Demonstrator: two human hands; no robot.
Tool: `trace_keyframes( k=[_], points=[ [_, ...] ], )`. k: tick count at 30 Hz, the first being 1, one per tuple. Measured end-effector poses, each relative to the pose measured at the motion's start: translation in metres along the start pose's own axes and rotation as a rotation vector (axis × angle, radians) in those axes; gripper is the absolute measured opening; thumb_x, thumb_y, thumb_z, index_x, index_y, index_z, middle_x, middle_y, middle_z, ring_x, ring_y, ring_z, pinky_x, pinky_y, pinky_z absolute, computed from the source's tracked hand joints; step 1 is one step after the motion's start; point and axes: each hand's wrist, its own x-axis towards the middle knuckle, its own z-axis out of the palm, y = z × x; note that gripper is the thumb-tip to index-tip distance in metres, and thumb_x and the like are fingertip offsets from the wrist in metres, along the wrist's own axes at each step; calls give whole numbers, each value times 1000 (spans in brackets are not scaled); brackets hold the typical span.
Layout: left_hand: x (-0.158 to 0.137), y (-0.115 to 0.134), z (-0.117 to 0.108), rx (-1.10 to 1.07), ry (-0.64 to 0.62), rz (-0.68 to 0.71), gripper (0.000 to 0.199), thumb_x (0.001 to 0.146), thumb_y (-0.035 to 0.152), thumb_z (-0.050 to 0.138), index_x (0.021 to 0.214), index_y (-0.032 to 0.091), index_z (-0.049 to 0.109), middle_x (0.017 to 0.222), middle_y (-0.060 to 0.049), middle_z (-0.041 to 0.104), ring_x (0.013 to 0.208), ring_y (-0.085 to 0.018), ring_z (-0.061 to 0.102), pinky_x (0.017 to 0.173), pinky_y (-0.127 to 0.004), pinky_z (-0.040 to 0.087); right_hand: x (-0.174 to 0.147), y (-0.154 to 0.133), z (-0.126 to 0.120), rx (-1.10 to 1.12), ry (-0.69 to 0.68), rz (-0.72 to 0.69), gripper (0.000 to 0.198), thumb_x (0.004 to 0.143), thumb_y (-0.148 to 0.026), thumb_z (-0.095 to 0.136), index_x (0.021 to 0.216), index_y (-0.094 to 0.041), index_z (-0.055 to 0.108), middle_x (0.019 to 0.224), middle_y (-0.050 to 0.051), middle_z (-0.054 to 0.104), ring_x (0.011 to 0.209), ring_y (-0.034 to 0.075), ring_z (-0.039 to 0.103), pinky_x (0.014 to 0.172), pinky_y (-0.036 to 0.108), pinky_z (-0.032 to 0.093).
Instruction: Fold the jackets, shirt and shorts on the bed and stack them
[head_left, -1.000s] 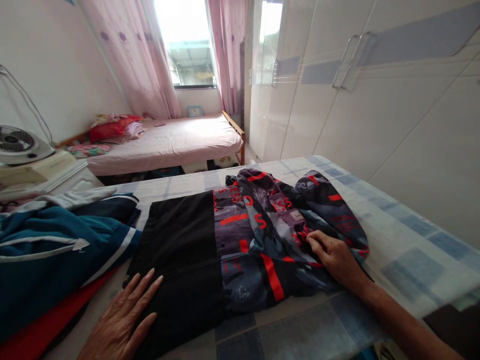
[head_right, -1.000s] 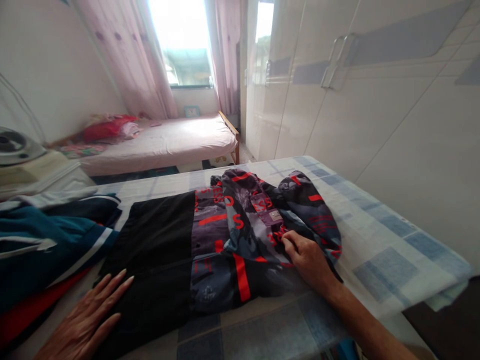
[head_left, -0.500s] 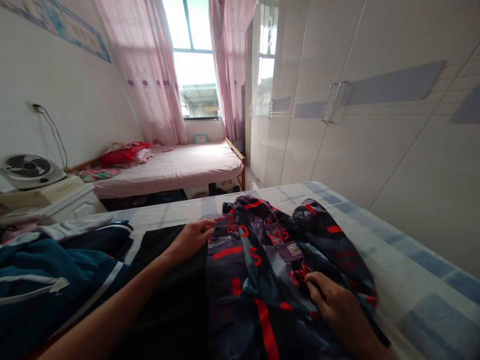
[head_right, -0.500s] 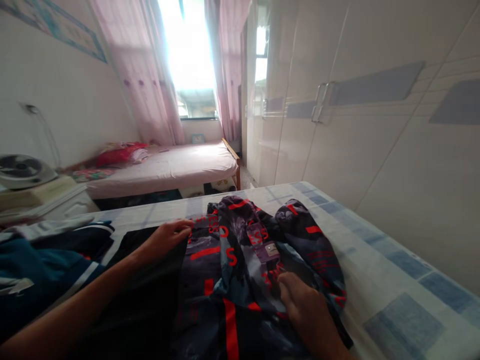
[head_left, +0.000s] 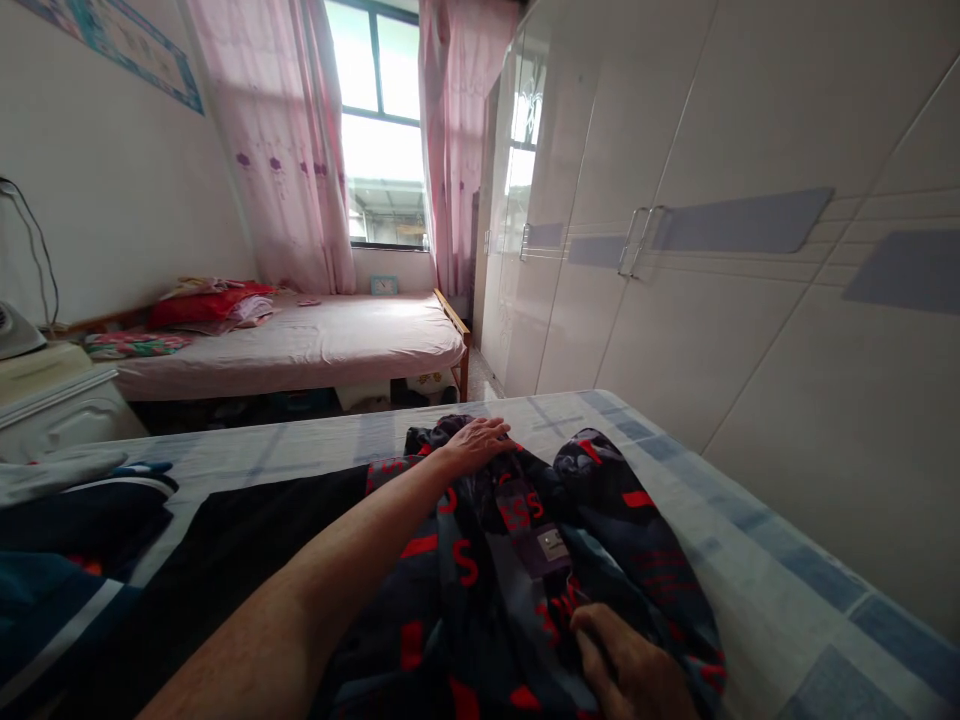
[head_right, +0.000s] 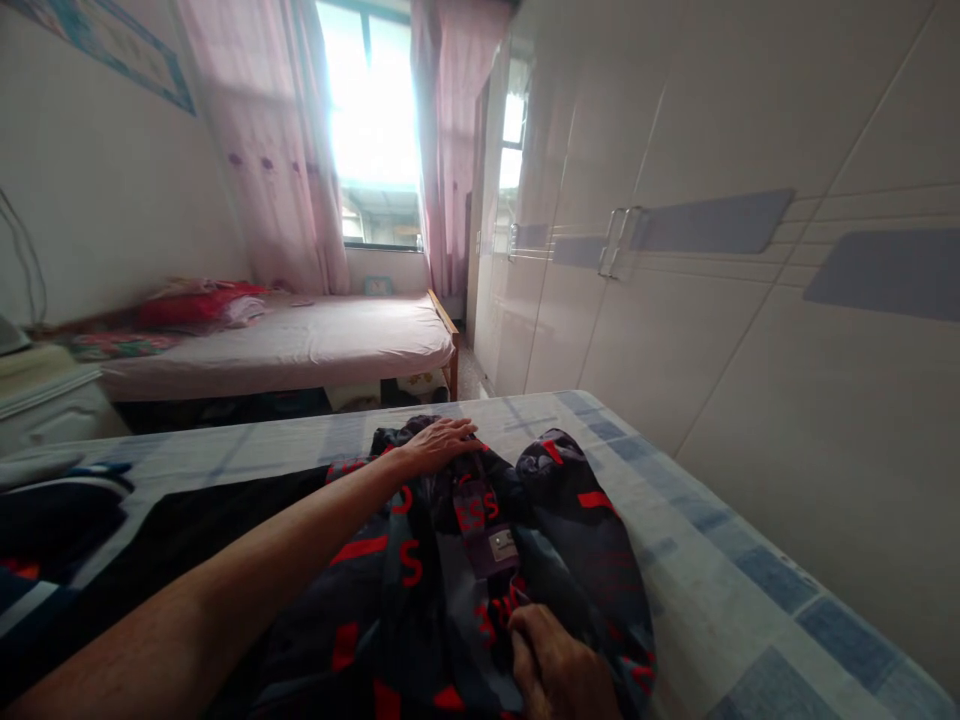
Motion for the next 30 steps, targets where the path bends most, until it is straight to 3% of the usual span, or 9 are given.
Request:
trace_keyframes(
  k=[4,8,12,14,16,20,22,27,30],
  points=[
    [-3,-2,-7,88,14,8,23,86,29,57,104,14,61,116,-8,60,109,-22,55,93,-46,44,0,-9,-4,12,-5,42,18,92,-23,39,87,-24,56,79,0,66,70,14,66,63,20,49],
    [-32,-10,-50,149,92,-43,17,79,17,59,94,11,63,121,-13,58,121,-25,46,105,-42,33,0,-15,-7,-13,-11,88,19,93,-25,38,89,-24,57,83,1,67,74,15,66,65,23,48],
    [-105,-2,-110,206,182,-112,21,86,20,47,99,11,61,129,-9,53,131,-25,33,112,-47,19,0,-16,-8,-31,-19,107,23,94,-30,36,86,-23,57,83,2,68,74,17,66,64,26,48],
    [-157,15,-132,311,274,-104,26,91,23,37,97,13,61,123,-4,57,127,-20,38,112,-46,21,-1,-17,-9,-26,-23,117,25,94,-33,37,85,-23,58,81,3,68,72,18,66,63,26,48],
    [-213,39,-142,363,329,-105,20,90,24,42,88,17,61,110,0,63,117,-18,48,111,-47,25,-2,-18,-11,-21,-28,108,24,93,-33,39,86,-23,59,81,3,69,70,17,66,63,26,48],
    [-312,85,-127,275,272,-172,15,85,15,49,89,24,60,86,3,67,85,-14,61,107,-42,37,-4,-20,-12,-42,30,17,19,90,-29,41,85,-23,59,75,1,68,64,16,65,60,25,48],
    [-344,101,-109,234,219,-226,21,86,15,48,99,26,61,86,1,67,84,-15,63,103,-39,42,-6,-21,-10,-92,106,-46,14,86,-29,46,88,-22,58,70,0,66,61,15,64,57,25,47],
    [-374,110,-74,197,146,-436,40,83,27,51,122,24,54,118,-9,62,107,-25,59,93,-38,48,-7,-25,-5,-318,179,-242,20,87,-29,52,103,-20,58,88,5,63,81,18,63,69,28,49],
    [-371,99,-79,151,86,-613,39,84,24,46,122,22,54,114,-8,64,95,-23,64,78,-33,53,-1,-27,-8,-419,175,-269,16,89,-24,48,97,-20,62,96,8,61,89,21,59,79,33,47]
  ],
)
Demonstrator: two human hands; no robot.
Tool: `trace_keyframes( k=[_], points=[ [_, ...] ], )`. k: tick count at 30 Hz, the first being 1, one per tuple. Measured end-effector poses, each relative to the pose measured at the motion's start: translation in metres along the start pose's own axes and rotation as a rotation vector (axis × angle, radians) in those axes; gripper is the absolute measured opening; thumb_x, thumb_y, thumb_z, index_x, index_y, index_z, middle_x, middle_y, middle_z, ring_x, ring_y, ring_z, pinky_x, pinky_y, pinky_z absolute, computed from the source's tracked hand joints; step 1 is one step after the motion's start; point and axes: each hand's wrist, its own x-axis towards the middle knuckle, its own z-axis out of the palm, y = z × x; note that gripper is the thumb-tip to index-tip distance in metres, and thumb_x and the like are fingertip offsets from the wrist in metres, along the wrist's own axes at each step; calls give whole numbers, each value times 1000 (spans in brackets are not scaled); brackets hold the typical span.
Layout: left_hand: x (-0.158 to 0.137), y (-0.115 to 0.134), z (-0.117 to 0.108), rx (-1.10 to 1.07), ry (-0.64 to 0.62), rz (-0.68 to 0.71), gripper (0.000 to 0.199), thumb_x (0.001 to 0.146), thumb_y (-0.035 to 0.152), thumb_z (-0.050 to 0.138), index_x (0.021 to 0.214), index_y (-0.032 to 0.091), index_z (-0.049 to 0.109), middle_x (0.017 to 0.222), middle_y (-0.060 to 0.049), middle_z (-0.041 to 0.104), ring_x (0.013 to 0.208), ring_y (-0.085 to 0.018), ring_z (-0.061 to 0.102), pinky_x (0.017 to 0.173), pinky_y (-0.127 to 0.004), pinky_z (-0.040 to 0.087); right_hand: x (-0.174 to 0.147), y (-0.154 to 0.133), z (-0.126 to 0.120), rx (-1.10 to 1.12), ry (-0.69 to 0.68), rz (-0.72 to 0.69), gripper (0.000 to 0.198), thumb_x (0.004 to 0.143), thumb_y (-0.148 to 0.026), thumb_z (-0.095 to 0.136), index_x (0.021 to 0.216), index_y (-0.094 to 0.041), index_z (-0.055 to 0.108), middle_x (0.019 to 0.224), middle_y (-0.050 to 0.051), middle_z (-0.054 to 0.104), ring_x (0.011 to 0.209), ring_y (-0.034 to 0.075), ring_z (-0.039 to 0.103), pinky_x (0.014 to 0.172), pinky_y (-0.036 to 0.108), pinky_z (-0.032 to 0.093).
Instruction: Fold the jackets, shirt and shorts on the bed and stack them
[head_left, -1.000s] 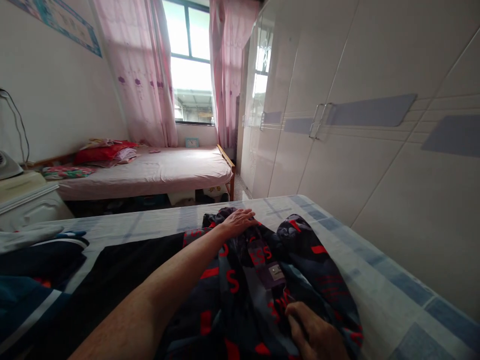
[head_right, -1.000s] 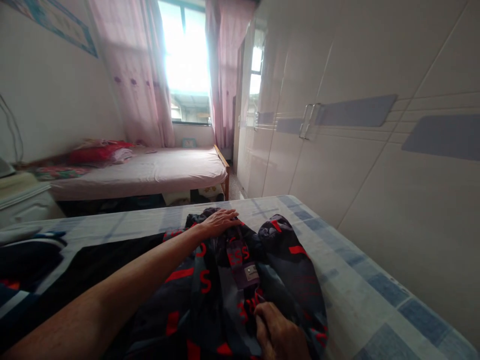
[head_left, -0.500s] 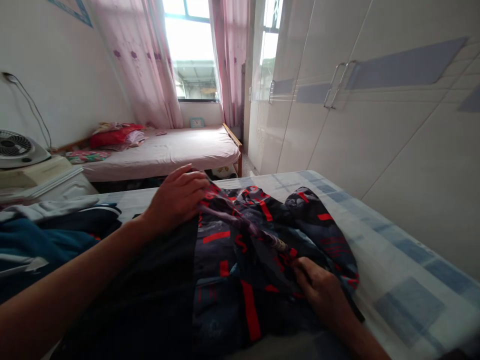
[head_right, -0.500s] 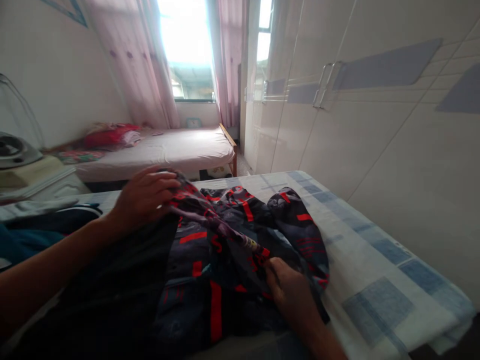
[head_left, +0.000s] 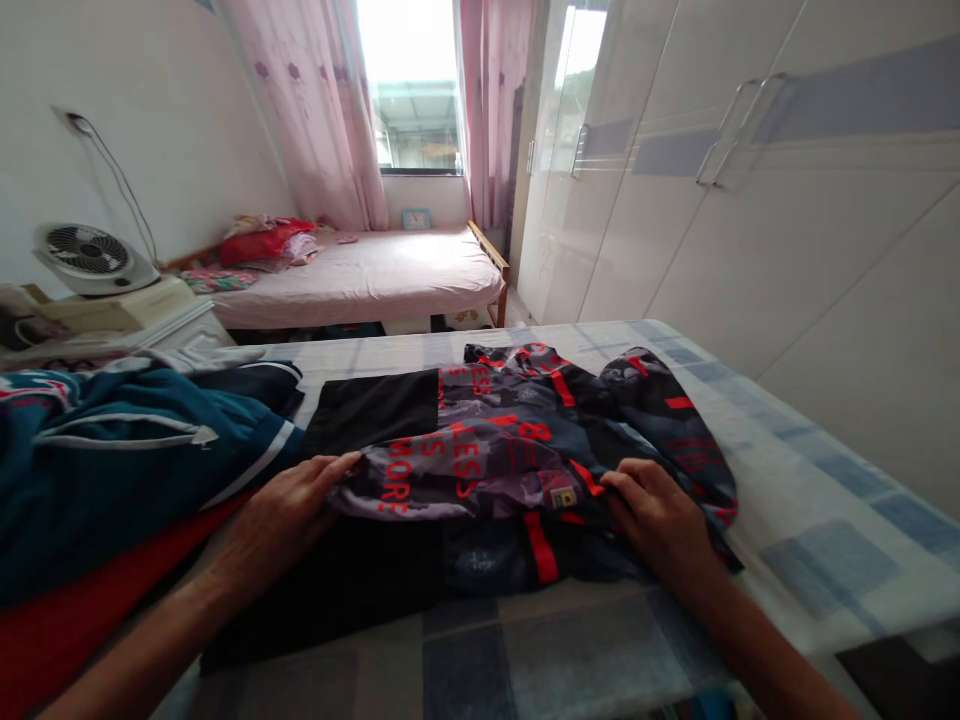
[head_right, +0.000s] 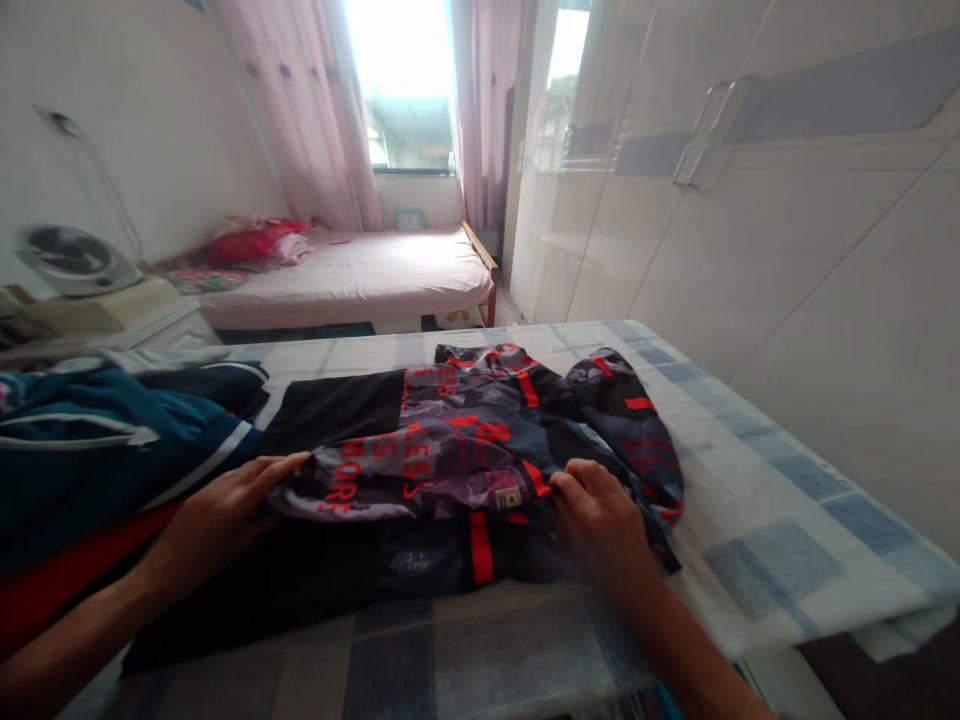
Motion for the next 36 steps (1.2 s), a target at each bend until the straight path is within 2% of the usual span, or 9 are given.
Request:
trace_keyframes(
  k=[3,7,11,14,18,23,29,33,36],
  points=[
    [17,-9,-27,-5,70,-150,25,89,25,38,98,21,61,102,-4,64,83,-19,64,67,-29,52,9,4,-8,-20,20,20,14,87,-23,49,88,-20,62,95,8,61,89,22,56,81,37,45],
    [21,-4,-62,-134,272,-78,17,88,28,44,98,22,57,110,-5,59,99,-20,59,86,-35,50,12,8,-20,-21,83,29,13,87,-25,50,90,-20,62,96,8,61,93,24,54,84,39,42],
    [-4,14,-41,-125,-47,208,48,82,34,57,129,29,48,139,-6,47,121,-24,51,97,-38,46,4,4,-18,-31,33,-37,14,89,-24,50,96,-20,60,100,8,62,100,25,53,87,39,39],
    [-8,19,-17,-84,-142,210,33,87,26,48,118,25,58,128,-7,58,113,-22,57,91,-34,49,6,-1,-10,-22,14,-72,14,89,-24,50,99,-20,60,102,8,62,102,25,53,88,39,39],
    [20,14,-27,-114,-50,12,20,89,23,41,98,20,59,105,-5,64,87,-17,64,73,-28,52,26,-6,-10,43,12,-14,12,89,-24,49,90,-21,60,95,7,63,95,23,55,84,37,41],
    [16,13,-60,-58,289,-31,13,86,26,45,93,24,56,103,-3,61,97,-18,58,85,-33,51,28,-7,-25,134,100,15,8,85,-22,52,87,-21,60,92,6,64,97,22,55,87,37,41],
    [-45,35,-50,-113,-30,271,29,76,15,47,96,27,63,104,-3,66,99,-20,61,86,-32,51,4,-14,-42,237,-296,-164,29,76,-11,50,98,-25,63,109,3,64,114,23,52,95,41,41],
    [-38,43,-55,-149,11,143,37,83,28,51,120,25,56,130,-6,55,118,-22,53,99,-34,44,28,-37,-55,278,-210,-145,40,85,-21,48,125,-26,52,132,4,54,131,23,38,106,44,34],
    [-29,42,-38,-52,38,148,50,87,35,49,136,28,42,146,-6,41,133,-26,39,107,-42,35,41,-58,-40,226,-164,-180,49,89,-30,49,137,-27,42,146,5,39,139,24,25,111,48,25]
  ],
)
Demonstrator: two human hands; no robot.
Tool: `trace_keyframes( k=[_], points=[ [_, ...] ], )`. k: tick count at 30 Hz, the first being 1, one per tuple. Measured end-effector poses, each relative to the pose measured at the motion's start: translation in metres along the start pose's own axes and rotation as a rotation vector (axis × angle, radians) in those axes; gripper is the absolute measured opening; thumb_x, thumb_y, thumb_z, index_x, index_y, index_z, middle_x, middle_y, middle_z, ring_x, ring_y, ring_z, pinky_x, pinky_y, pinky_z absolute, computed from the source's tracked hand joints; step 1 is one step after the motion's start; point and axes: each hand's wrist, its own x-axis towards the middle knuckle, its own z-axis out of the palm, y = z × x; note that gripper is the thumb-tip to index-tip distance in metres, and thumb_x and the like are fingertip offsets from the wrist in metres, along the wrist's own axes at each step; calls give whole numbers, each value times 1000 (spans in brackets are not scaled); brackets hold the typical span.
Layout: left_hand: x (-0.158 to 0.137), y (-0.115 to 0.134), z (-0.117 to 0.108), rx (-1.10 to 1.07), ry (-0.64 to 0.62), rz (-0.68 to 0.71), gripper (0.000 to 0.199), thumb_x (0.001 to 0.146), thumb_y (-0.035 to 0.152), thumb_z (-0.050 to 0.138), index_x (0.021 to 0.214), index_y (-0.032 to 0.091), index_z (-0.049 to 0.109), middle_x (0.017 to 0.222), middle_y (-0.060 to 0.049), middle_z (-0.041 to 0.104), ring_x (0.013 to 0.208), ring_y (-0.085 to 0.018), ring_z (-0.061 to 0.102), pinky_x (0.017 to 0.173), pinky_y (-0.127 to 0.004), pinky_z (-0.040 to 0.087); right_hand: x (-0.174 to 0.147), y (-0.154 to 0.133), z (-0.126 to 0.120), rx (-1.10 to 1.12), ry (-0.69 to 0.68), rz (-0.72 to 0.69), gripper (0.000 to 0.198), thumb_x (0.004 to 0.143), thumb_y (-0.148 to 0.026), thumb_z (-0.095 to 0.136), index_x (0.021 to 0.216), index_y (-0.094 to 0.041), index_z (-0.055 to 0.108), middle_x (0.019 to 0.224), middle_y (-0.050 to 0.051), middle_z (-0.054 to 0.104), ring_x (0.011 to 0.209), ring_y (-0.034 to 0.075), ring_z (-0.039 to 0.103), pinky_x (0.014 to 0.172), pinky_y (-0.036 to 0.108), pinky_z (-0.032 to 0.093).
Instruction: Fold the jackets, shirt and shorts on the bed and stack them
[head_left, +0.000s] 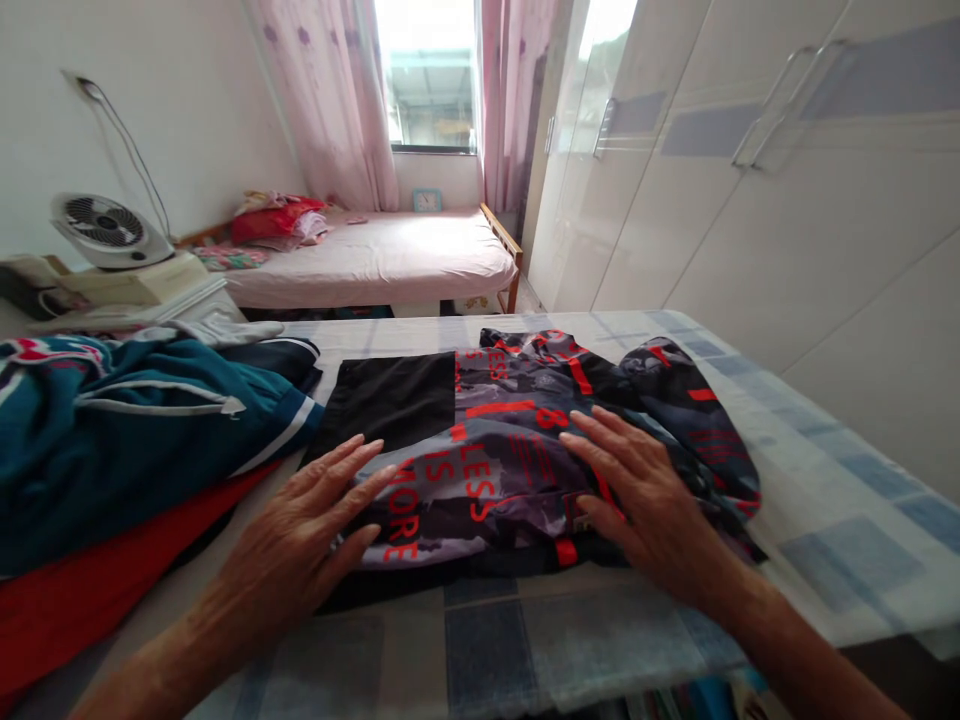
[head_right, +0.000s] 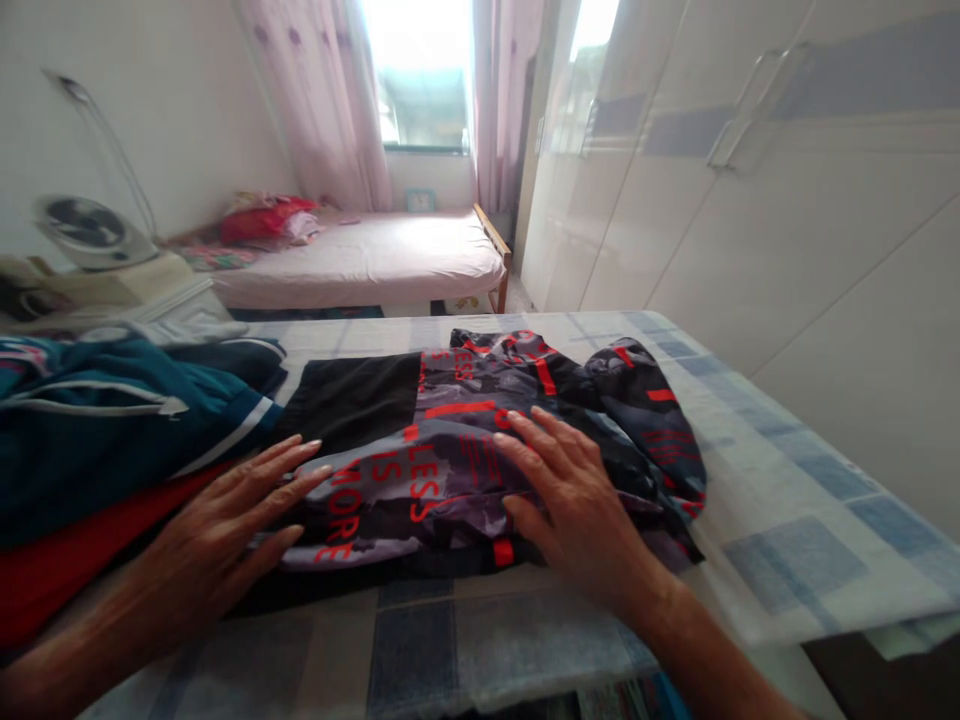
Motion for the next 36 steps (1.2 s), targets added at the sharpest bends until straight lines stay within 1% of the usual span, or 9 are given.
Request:
trace_keyframes(
  k=[5,9,12,15,18,22,26,30,36],
  points=[
    [-19,-12,51,119,-120,-32,65,86,49,47,145,26,29,146,-7,41,131,-28,42,101,-45,41,-4,3,49,46,-284,23,56,89,-44,49,142,-28,37,149,6,34,139,25,26,110,49,26],
    [-13,-31,51,42,-198,-102,49,89,50,43,134,33,46,139,0,51,126,-24,49,100,-42,44,7,25,42,229,-391,141,45,92,-46,41,133,-29,50,143,3,44,133,23,37,107,44,33],
    [27,-57,40,6,-126,-243,41,92,45,38,121,25,60,135,-4,55,123,-23,52,102,-37,42,41,61,30,260,-229,269,39,93,-41,39,123,-23,58,133,5,55,124,20,48,105,36,37],
    [84,-89,45,26,-170,-314,42,91,35,39,126,18,55,141,-10,47,127,-24,46,105,-37,37,83,113,36,103,-59,411,39,91,-35,42,123,-18,56,129,9,56,120,21,51,103,33,37],
    [134,-121,64,57,-347,-348,47,85,22,44,130,14,50,143,-14,44,132,-27,39,108,-40,33,119,164,59,-57,-114,573,44,89,-31,43,128,-12,51,135,14,51,125,23,46,104,32,34],
    [172,-154,87,52,-478,-385,53,77,22,54,130,16,51,134,-14,54,125,-28,49,100,-38,40,150,202,86,-90,-169,709,51,89,-38,41,128,-6,51,132,21,52,121,28,50,98,37,39],
    [186,-168,92,43,-564,-439,51,72,27,59,122,21,57,119,-11,65,108,-25,61,87,-32,47,169,213,102,-53,-198,752,51,84,-50,46,114,-13,62,116,18,64,104,29,60,82,36,46],
    [189,-168,89,57,-572,-467,28,71,26,58,97,23,67,100,-7,70,94,-24,65,72,-29,48,184,212,107,11,-195,740,32,74,-40,58,89,-15,71,88,12,72,85,26,66,70,29,46],
    [182,-149,68,138,-331,-495,24,83,24,43,98,23,61,106,-7,62,92,-24,62,68,-31,45,189,190,71,82,42,686,37,80,-33,46,107,-17,66,98,6,71,92,20,63,78,26,46]
  ],
)
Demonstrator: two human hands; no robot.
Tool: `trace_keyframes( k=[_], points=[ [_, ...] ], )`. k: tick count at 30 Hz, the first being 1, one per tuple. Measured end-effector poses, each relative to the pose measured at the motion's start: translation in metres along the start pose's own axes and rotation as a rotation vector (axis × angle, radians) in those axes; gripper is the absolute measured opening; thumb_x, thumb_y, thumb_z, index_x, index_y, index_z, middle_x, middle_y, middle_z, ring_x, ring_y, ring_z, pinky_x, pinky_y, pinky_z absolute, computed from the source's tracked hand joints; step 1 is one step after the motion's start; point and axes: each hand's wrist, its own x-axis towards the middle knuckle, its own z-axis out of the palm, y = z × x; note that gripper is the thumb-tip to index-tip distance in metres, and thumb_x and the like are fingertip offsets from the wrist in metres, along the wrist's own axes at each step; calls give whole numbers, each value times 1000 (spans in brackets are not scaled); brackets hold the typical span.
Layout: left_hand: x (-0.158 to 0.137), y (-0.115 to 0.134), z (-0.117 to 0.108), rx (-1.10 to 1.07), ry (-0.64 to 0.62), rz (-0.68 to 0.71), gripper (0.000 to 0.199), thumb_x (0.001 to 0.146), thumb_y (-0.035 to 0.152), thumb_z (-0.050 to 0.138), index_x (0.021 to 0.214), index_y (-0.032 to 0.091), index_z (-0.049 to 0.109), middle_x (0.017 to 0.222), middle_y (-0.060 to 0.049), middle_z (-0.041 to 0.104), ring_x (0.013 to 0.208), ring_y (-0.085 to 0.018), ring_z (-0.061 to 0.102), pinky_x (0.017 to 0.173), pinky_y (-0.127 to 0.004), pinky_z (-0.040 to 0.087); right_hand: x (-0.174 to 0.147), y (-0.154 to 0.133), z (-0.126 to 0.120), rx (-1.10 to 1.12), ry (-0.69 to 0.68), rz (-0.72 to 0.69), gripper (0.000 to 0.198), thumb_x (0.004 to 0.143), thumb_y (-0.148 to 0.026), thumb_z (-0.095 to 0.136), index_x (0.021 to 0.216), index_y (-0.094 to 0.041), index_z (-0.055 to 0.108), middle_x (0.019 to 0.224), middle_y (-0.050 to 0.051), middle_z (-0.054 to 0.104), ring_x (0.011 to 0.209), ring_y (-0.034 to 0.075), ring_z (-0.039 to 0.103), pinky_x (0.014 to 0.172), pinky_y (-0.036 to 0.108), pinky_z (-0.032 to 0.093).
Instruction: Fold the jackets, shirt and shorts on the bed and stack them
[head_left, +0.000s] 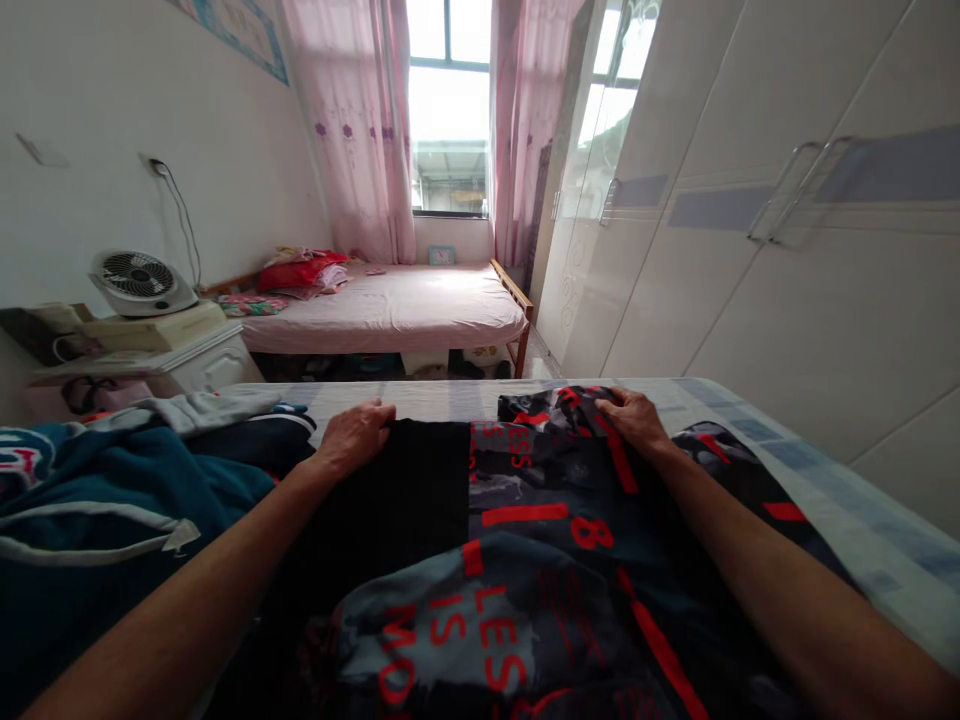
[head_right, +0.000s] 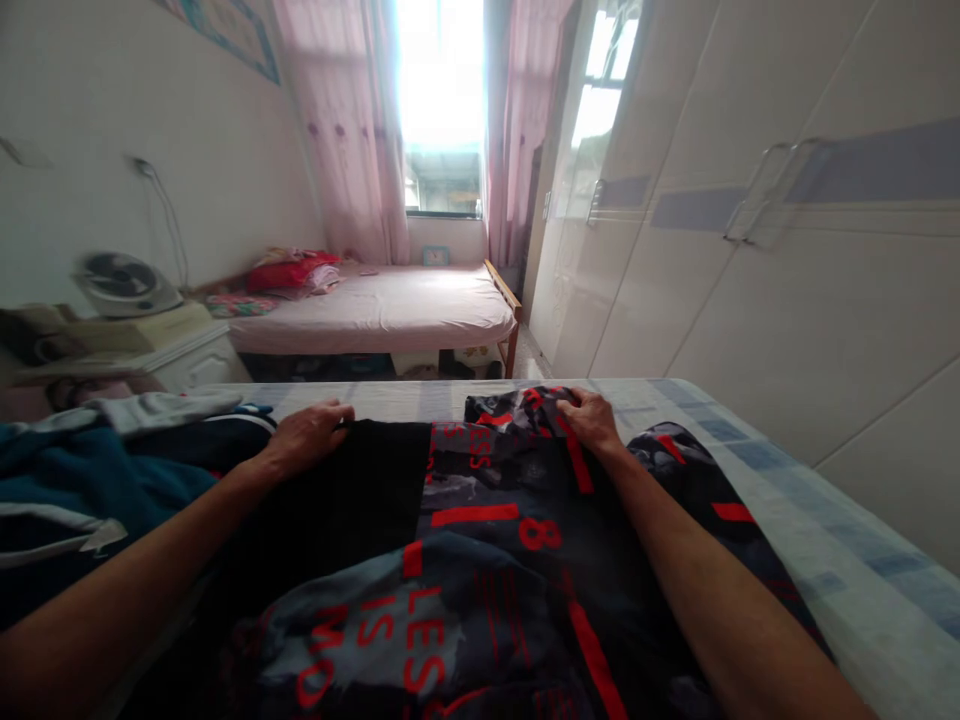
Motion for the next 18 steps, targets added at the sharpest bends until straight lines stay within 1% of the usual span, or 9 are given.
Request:
trace_keyframes(
  k=[2,4,6,8,10,11,13,15,18],
  points=[
    [-19,1,-11,1,103,-17,28,88,26,35,102,21,59,108,-9,58,94,-24,60,69,-32,45,-16,-6,-24,111,33,-38,37,81,-36,45,104,-17,66,92,5,71,84,19,64,74,26,48],
    [-45,-3,-18,-4,237,23,29,91,27,33,104,20,58,108,-9,56,95,-24,59,72,-32,45,-39,-7,-47,296,21,-65,34,79,-39,48,98,-17,67,85,3,71,76,19,64,67,26,50],
    [-77,-9,-16,-17,379,146,27,92,26,34,102,20,59,105,-8,57,92,-22,59,75,-31,46,-67,-1,-64,446,-33,-45,32,76,-41,53,94,-18,67,84,3,71,73,20,65,64,27,51],
    [-110,-17,-5,-34,457,316,25,92,21,37,102,21,60,102,-7,59,89,-20,59,77,-30,46,-97,12,-71,482,-103,16,33,72,-43,59,93,-19,68,86,4,72,76,22,66,66,29,52],
    [-138,-22,11,-42,436,443,27,89,13,41,106,23,60,104,-6,60,90,-19,59,79,-30,47,-123,28,-68,493,-204,75,34,69,-43,62,94,-20,70,90,5,72,81,25,67,68,31,53],
    [-149,-23,18,-42,406,483,31,87,9,43,107,24,60,104,-5,61,90,-19,59,79,-30,47,-133,37,-65,507,-264,96,35,68,-42,63,95,-20,71,92,5,73,83,26,67,69,32,54],
    [-163,-23,27,-36,339,515,37,82,2,46,107,25,61,103,-5,62,88,-18,59,77,-29,48,-149,50,-57,521,-358,120,35,69,-42,62,96,-22,71,92,4,73,83,26,68,69,33,55],
    [-169,-21,28,-33,298,507,38,81,1,47,107,24,62,101,-5,62,86,-18,60,76,-30,49,-158,58,-52,494,-366,129,37,71,-43,60,100,-22,70,91,4,73,81,26,68,68,34,56],
    [-171,-15,22,-40,265,447,37,81,3,48,110,23,62,104,-8,62,92,-21,59,80,-34,48,-162,63,-52,426,-287,116,39,71,-42,59,102,-22,69,95,4,73,84,27,68,70,34,56]
  ],
)
